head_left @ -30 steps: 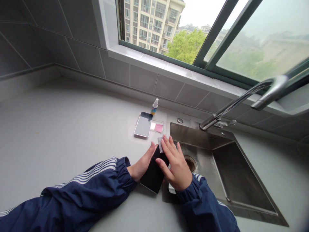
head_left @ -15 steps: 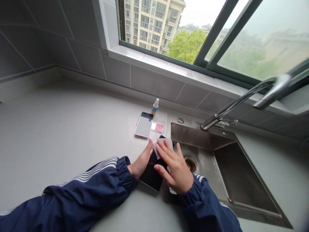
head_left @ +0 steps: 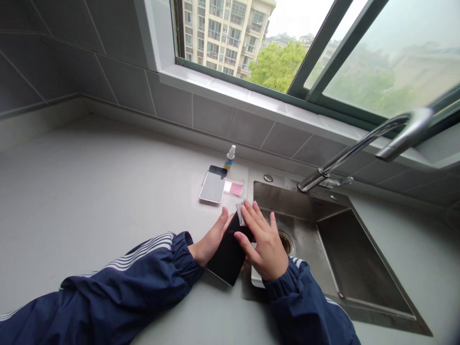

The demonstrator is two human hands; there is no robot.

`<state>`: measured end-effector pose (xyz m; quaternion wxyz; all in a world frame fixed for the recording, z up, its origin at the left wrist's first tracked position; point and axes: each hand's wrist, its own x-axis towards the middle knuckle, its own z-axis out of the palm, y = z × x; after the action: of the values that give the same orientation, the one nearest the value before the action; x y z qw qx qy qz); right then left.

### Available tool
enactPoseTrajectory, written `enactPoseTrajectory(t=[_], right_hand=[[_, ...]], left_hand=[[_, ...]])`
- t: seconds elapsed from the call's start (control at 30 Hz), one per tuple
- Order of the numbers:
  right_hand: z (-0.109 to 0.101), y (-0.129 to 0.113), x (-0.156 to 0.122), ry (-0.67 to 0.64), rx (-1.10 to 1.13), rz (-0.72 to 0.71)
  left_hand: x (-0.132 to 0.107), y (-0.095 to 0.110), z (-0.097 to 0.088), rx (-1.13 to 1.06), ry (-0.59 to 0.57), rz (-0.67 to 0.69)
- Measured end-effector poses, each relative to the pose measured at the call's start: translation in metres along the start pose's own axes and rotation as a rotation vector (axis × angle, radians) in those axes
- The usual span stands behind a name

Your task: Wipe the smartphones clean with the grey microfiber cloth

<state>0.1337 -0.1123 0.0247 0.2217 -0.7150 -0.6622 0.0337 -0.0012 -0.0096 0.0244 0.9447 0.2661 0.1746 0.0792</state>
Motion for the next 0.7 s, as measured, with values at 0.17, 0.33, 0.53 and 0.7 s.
enactPoseTrajectory(t=[0.17, 0.33, 0.53, 0.7], right_hand=[[0.0017, -0.0033, -0.0008, -0.060, 0.007, -0.091], [0.0038, -0.0040, 0.0009, 0.008, -0.029, 0.007], [0.0039, -0.0087, 0.0023, -0.047, -0.017, -0.049], [0.0031, -0.0079, 0.0012, 0.018, -0.026, 0.053]], left_hand=[[0.0003, -0.0009, -0.0007, -0.011, 0.081, 0.133], [-0.0009, -0.0011, -0.0010, 0.010, 0.006, 0.041], [0.0026, -0.0025, -0.0029, -0.024, 0.047, 0.133], [0.0014, -0.0033, -0.0046, 0.017, -0.039, 0.028]])
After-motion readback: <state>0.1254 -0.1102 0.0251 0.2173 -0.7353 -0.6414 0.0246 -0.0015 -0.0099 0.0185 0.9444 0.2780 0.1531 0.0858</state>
